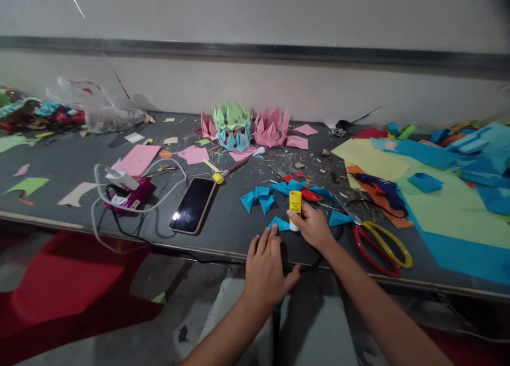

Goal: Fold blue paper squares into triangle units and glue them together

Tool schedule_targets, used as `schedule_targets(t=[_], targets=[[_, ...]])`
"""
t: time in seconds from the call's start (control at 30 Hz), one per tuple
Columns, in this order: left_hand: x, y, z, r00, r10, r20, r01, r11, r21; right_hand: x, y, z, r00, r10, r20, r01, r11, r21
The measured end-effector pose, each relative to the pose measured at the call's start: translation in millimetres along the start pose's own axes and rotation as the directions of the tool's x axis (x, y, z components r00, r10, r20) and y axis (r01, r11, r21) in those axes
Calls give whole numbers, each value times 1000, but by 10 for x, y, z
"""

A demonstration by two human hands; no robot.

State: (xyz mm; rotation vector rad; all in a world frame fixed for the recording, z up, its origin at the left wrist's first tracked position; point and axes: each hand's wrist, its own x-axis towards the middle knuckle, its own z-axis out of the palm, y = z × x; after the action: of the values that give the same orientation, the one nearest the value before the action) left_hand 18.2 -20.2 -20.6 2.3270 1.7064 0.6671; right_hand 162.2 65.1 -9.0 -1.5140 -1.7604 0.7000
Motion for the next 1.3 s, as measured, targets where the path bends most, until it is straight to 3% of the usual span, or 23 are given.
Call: schedule_targets(t=[0.07,0.17,0.27,0.4,0.67,0.8,0.93,1.1,1.2,1.3], targets=[[2,0,-2,1000,-1,6,1,1000,7,1,25,-7,996,31,-81,-22,994,111],[-2,2,-7,1000,0,13,0,1000,13,2,41,-4,987,51,-150,-30,991,134],[-10,6,-6,1000,6,11,-6,1000,17,-7,24,12,999,1,-33,2,996,89],[-9,11,2,1000,9,5,-9,1000,27,-16,1,24,977,-101,188,126,984,-125],[19,25,-35,1000,8,8,-8,1000,21,2,-60,18,958,-121,261,187,952,-243],[32,31,-64,1000,8,17,-8,1000,22,30,-96,20,971,-121,208,195,900,-389],[33,29,-70,1000,7,20,-7,1000,17,49,-61,5,988,-93,122,135,906,-401],[32,34,-82,999,-2,37,1,1000,17,43,17,16,996,-73,-46,60,971,-233],[31,43,-91,999,-14,50,14,1000,14,28,39,18,977,-17,-211,10,999,-35],[24,44,-86,999,-13,51,12,1000,11,15,40,8,959,-3,-283,12,999,30]])
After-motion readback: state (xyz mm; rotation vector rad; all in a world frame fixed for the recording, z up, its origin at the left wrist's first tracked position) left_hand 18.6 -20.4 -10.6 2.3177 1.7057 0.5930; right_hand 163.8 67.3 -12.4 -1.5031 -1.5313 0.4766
